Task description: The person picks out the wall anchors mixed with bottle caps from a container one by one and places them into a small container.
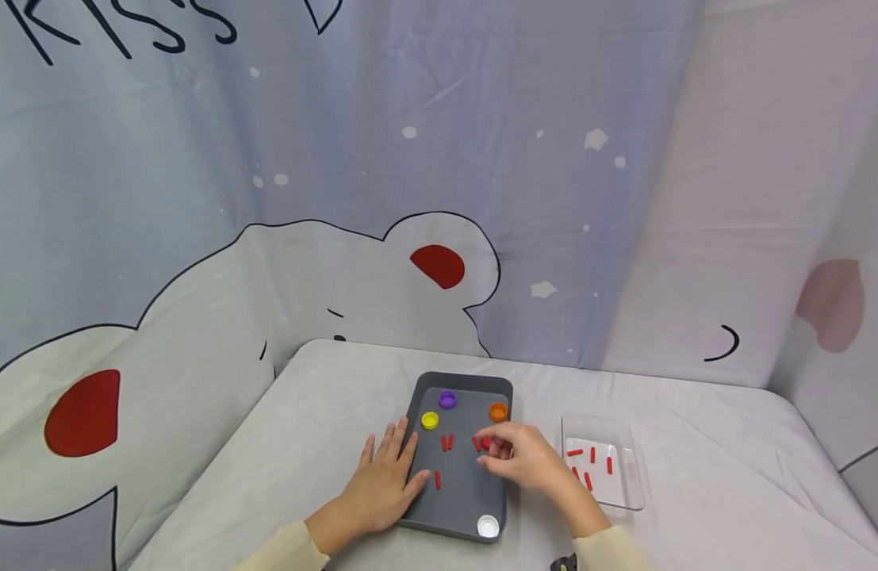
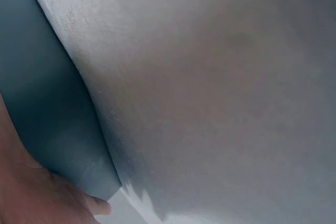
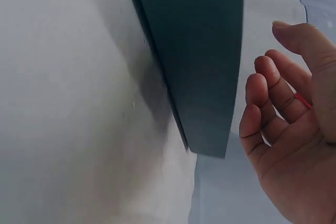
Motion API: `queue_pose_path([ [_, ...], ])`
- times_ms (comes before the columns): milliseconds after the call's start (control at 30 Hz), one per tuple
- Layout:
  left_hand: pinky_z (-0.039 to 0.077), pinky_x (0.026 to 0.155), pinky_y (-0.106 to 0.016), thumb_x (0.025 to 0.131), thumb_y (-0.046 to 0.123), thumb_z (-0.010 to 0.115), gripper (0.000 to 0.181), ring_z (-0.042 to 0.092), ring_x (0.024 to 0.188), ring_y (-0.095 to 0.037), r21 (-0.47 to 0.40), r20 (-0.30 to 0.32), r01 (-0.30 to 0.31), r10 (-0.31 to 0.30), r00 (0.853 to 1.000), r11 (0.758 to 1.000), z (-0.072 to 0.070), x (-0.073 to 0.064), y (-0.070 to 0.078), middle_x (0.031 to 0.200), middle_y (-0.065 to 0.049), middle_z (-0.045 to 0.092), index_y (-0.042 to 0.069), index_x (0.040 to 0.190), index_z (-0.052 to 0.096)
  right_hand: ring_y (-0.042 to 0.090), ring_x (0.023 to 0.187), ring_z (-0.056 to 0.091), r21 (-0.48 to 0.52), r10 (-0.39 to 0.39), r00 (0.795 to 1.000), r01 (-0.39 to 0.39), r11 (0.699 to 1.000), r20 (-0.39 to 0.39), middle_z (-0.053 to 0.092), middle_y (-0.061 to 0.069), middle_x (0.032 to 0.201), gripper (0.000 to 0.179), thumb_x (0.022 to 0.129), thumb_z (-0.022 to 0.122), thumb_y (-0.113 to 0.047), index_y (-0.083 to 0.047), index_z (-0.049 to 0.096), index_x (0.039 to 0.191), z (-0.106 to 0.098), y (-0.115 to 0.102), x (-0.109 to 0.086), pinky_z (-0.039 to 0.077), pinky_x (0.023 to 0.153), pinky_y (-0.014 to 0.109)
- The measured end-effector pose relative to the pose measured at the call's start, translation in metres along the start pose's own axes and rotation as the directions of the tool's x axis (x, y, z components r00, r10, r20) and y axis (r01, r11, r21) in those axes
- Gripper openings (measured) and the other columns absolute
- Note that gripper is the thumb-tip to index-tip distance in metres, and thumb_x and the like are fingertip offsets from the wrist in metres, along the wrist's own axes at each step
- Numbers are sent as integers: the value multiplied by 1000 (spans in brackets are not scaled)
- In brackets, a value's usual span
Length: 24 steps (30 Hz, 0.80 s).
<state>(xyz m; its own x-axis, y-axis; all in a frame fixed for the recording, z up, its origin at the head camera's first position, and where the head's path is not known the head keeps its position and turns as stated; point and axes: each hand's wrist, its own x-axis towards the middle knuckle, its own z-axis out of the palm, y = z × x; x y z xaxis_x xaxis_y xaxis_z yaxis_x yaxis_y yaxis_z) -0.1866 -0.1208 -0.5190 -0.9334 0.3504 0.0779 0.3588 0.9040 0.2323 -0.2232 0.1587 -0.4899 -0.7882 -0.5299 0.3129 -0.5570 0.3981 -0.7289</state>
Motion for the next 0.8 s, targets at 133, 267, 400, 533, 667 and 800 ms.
queue_pose_path([
  [133,11,118,-66,106,49,40,69,19,152,-44,6,14,12,-12,1000,1000,-1,0,0,167,-21,18,-1,154,39,-2,68,52,-6,-23,999,23,1000,45,61,-10,80,30,86,81,-13,2,73,110,10,-2,6,49,61,21],
  [267,11,118,-66,106,51,38,70,18,153,-43,19,24,14,-15,1000,1000,1,0,-1,168,-20,16,0,155,37,-2,69,53,-44,-39,997,42,998,72,61,-9,79,28,86,81,-14,1,73,108,18,-4,11,49,62,21],
  [400,11,119,-65,106,51,39,71,19,153,-42,26,22,10,-10,1000,1000,1,0,-1,168,-20,16,1,155,37,1,71,53,-80,-3,992,13,997,128,62,-6,81,29,87,81,-18,-1,74,110,24,-6,16,49,63,21],
  [533,13,118,-65,106,51,40,70,21,152,-42,25,15,5,-5,1000,1000,0,0,0,167,-20,18,1,155,38,0,71,53,-122,22,982,1,993,188,62,-8,81,30,88,81,-21,-3,74,111,30,-7,22,49,65,21],
  [667,13,118,-65,106,50,41,70,21,152,-42,35,16,4,-5,1000,999,0,0,0,167,-20,18,1,155,37,-1,70,52,-163,30,970,10,987,241,61,-11,78,31,86,82,-20,-4,75,112,36,-8,28,47,66,21],
  [800,13,118,-65,106,49,41,69,21,152,-42,51,10,6,-6,1000,999,1,0,0,167,-20,18,2,156,36,0,70,51,-189,53,960,-1,982,275,60,-10,77,34,83,83,-19,-4,74,112,42,-9,33,47,67,22],
])
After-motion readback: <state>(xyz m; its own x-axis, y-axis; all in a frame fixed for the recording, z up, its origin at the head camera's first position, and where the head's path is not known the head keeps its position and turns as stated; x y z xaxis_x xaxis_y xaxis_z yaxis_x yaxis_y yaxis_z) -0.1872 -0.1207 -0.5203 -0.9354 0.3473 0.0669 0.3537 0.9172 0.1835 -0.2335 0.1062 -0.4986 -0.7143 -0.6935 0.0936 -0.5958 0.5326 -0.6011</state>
